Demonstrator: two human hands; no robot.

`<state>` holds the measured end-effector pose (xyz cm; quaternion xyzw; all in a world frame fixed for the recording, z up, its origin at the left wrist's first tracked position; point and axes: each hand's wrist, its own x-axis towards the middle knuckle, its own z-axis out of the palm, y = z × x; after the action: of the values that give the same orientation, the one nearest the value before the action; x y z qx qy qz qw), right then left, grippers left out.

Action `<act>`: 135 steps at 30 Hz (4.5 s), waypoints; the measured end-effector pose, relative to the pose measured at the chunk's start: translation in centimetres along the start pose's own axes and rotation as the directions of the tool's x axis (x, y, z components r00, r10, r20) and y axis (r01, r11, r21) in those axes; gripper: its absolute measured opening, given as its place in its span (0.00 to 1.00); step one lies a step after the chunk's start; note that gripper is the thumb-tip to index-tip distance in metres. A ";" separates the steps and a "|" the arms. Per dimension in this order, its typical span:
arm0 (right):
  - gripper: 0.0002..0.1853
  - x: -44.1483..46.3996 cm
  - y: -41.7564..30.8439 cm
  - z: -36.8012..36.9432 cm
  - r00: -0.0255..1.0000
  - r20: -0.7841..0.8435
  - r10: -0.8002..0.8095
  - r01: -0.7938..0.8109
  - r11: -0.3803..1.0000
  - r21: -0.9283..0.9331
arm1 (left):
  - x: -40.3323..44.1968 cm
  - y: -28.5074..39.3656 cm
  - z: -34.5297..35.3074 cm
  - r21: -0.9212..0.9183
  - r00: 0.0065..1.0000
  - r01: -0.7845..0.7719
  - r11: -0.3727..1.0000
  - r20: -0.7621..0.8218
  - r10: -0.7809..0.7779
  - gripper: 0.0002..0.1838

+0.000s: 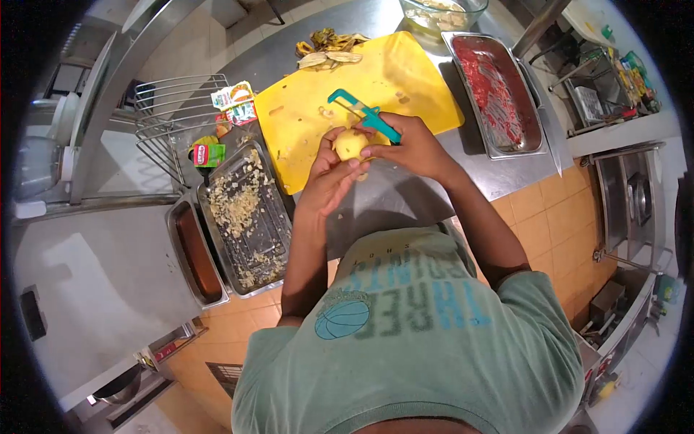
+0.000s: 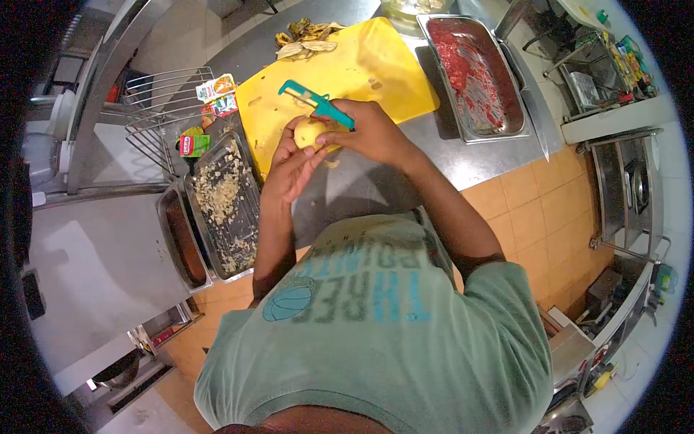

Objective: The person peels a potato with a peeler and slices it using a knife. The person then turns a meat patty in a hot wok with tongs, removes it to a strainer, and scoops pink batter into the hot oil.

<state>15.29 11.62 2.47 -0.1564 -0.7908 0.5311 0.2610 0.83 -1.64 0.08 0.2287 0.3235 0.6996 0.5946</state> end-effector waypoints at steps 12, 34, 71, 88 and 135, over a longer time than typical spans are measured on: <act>0.12 -0.3 -1.0 -0.1 0.979 -0.133 -0.156 0.111 0.949 -0.294 | 1.0 0.2 1.7 0.657 0.923 0.206 0.725 -0.376 0.078 0.24; 0.18 0.1 -1.1 0.0 0.958 -0.028 0.286 -0.207 0.619 -0.758 | 0.1 -0.8 0.5 0.833 0.850 0.027 0.553 -0.310 0.426 0.23; 0.14 -0.3 -3.2 2.7 0.982 0.134 0.135 -0.009 0.736 -0.677 | -0.7 -1.0 0.0 0.592 0.852 0.037 0.805 -0.439 0.284 0.18; 0.15 -1.1 -5.5 1.0 0.968 0.219 0.125 0.008 0.853 -0.522 | -0.5 -0.9 2.0 0.375 0.841 -0.155 0.914 -0.435 0.322 0.21; 0.14 -2.2 -5.5 0.7 0.995 0.065 0.075 -0.019 0.788 -0.615 | -0.7 -0.3 4.5 0.580 0.682 -0.148 0.801 -0.527 0.507 0.18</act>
<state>16.84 7.83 6.84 -0.2295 -0.9266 0.2582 0.1487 4.28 -1.47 3.00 0.1663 0.6303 0.7252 0.2215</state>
